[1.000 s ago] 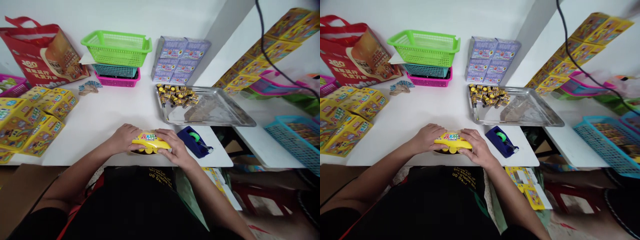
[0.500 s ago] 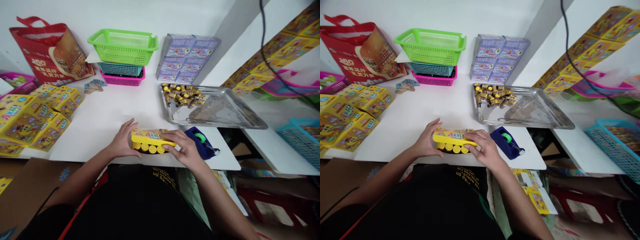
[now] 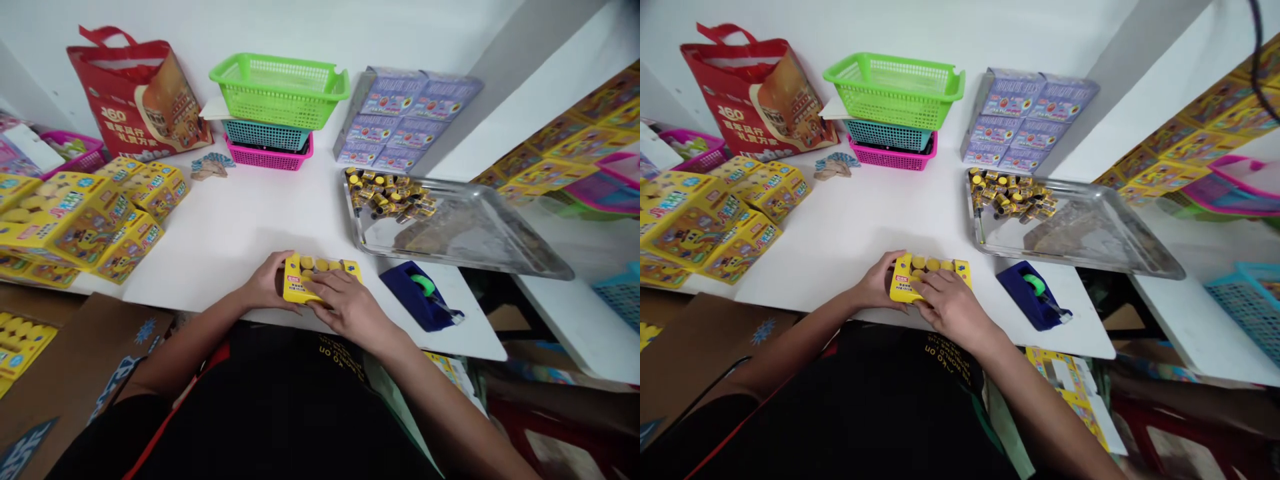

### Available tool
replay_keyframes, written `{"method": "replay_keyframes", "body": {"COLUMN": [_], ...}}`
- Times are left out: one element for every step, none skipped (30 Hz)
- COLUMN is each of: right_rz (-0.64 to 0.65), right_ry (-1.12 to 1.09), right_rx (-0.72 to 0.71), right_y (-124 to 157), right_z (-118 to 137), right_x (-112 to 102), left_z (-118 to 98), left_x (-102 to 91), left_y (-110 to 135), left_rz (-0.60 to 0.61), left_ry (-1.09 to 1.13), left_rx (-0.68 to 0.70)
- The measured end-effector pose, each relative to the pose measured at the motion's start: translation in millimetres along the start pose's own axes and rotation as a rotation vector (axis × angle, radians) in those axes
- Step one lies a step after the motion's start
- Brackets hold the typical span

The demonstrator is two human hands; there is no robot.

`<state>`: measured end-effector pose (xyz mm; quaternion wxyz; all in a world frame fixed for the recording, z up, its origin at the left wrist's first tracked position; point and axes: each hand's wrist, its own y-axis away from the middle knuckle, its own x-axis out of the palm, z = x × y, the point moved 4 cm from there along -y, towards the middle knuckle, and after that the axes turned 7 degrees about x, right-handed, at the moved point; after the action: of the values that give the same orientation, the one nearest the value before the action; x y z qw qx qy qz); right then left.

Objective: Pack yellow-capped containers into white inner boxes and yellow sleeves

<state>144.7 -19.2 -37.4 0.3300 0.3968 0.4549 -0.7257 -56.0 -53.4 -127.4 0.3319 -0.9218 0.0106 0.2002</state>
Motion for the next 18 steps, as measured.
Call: {"method": "replay_keyframes", "body": {"right_rz": [-0.014,-0.025,-0.033,-0.038,-0.040,-0.042,-0.044,-0.046,-0.046,-0.042,-0.036,-0.028,-0.019,-0.013,-0.011,-0.013,-0.016,-0.024], "right_ry": [0.030,0.061,0.088,0.109,0.124,0.132,0.134,0.129,0.119,0.105,0.087,0.068,0.049,0.033,0.019,0.008,0.001,-0.002], "right_rx": [-0.006,-0.015,-0.032,-0.053,-0.073,-0.090,-0.099,-0.096,-0.082,-0.066,-0.051,-0.038,-0.028,-0.023,-0.020,-0.018,-0.016,-0.014], "right_y": [0.0,-0.6,-1.8,-3.4,-5.1,-6.9,-8.6,-10.1,-11.3,-12.3,-12.9,-13.4,-13.6,-13.5,-13.4,-13.1,-12.7,-12.4], "right_z": [1.3,3.2,5.5,8.0,10.1,11.6,12.2,11.9,10.7,9.1,7.6,6.1,5.0,4.4,4.2,4.4,5.0,5.9], "right_x": [1.2,2.9,5.0,7.5,10.1,12.4,14.1,15.1,15.4,15.0,14.0,12.7,11.4,10.2,9.3,8.9,9.1,9.8], "left_z": [1.1,2.1,2.8,3.3,3.4,3.2,2.7,2.2,1.8,1.8,2.1,2.8,3.8,4.8,5.4,5.5,4.8,2.9], "left_x": [-0.2,-0.5,-0.9,-1.4,-1.8,-2.1,-2.5,-2.6,-2.7,-2.9,-3.0,-3.2,-3.4,-3.7,-4.0,-4.1,-4.0,-3.7], "left_y": [0.1,0.1,0.0,-0.1,-0.2,-0.3,-0.4,-0.5,-0.6,-0.6,-0.5,-0.3,-0.1,0.3,0.7,1.2,1.6,2.0], "left_rz": [0.001,0.002,0.002,0.003,0.004,0.008,0.009,0.013,0.017,0.021,0.025,0.029,0.034,0.038,0.040,0.041,0.039,0.034], "left_ry": [-0.004,-0.012,-0.021,-0.025,-0.024,-0.019,-0.010,0.003,0.015,0.024,0.028,0.028,0.025,0.018,0.010,0.003,-0.009,-0.035], "left_rx": [0.004,0.005,0.000,-0.005,-0.012,-0.015,-0.015,-0.012,-0.010,-0.009,-0.010,-0.012,-0.014,-0.015,-0.011,-0.001,0.014,0.040]}}
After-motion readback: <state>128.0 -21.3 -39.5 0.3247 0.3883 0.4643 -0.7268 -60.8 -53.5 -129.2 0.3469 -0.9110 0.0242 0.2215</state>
